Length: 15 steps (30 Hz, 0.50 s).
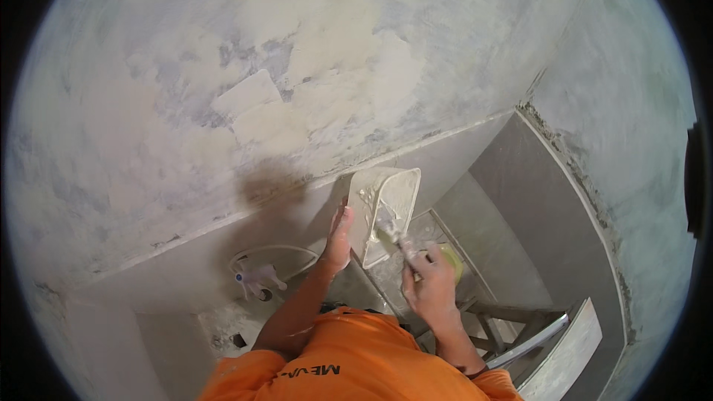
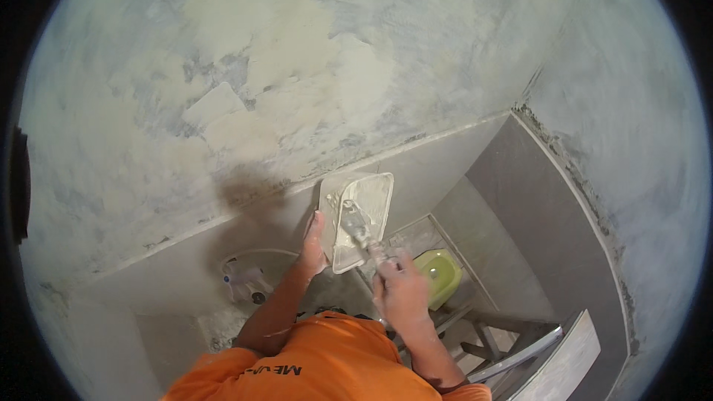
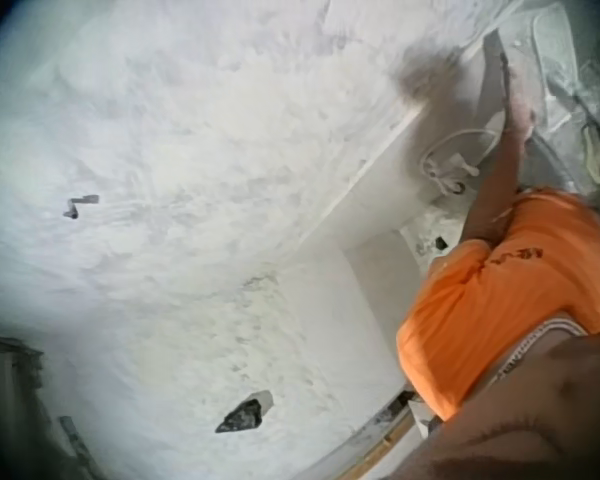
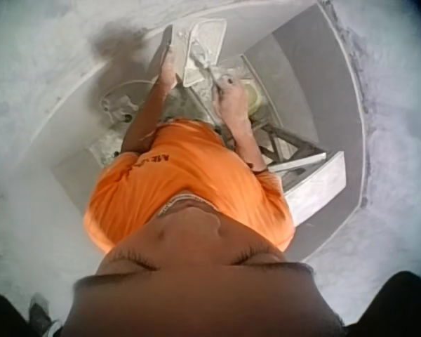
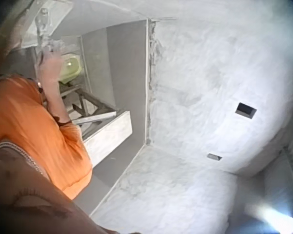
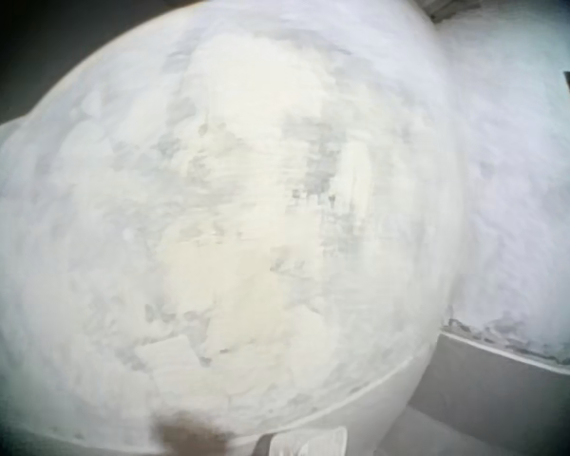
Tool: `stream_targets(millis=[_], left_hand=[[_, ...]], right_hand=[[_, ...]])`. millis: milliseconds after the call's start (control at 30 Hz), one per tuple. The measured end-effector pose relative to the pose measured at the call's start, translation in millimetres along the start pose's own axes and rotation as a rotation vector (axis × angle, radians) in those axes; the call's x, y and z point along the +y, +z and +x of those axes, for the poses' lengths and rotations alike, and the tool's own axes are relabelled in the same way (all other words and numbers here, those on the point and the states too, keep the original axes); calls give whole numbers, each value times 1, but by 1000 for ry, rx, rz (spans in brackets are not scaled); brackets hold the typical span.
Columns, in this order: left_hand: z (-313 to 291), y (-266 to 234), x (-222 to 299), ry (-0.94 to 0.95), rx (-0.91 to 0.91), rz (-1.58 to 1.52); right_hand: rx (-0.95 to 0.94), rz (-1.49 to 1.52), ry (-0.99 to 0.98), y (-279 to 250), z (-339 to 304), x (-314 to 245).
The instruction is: The person applies plaster to a wall using a spatula, scooping the material from a small plastic container and smoothing it over the surface.
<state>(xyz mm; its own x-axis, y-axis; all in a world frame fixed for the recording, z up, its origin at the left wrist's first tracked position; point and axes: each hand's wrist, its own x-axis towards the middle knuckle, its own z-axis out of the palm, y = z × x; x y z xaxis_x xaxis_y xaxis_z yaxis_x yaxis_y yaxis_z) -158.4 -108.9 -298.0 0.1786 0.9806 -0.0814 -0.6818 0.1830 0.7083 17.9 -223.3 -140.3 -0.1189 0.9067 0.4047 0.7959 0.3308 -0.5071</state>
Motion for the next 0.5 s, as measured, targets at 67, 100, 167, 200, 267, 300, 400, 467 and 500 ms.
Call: stream_targets(millis=[67, 100, 167, 200, 267, 300, 400, 467, 500], left_hand=[[5, 0, 7, -67, 26, -108], [5, 0, 10, -51, 46, -97], [-1, 20, 33, -24, 88, -77], [-4, 27, 46, -55, 50, -91], [-8, 34, 54, -87, 9, -111], [-9, 36, 55, -75, 9, -93], [-7, 33, 51, -83, -2, -95], [-1, 25, 42, -108, -8, -117], [4, 21, 38, -68, -12, -97]], right_hand=[[-116, -75, 16, 9, -6, -10], [-104, -68, 31, 5, -5, -14], [-251, -125, -2, -7, 5, -14], [-244, -124, 7, -12, 10, -10], [-229, -123, -30, -22, 21, -8], [-226, -126, -25, -26, 26, -11], [-51, -122, 5, -27, 35, -19], [-43, -152, -8, -19, 34, -18], [-41, -148, -8, -12, 28, -21]])
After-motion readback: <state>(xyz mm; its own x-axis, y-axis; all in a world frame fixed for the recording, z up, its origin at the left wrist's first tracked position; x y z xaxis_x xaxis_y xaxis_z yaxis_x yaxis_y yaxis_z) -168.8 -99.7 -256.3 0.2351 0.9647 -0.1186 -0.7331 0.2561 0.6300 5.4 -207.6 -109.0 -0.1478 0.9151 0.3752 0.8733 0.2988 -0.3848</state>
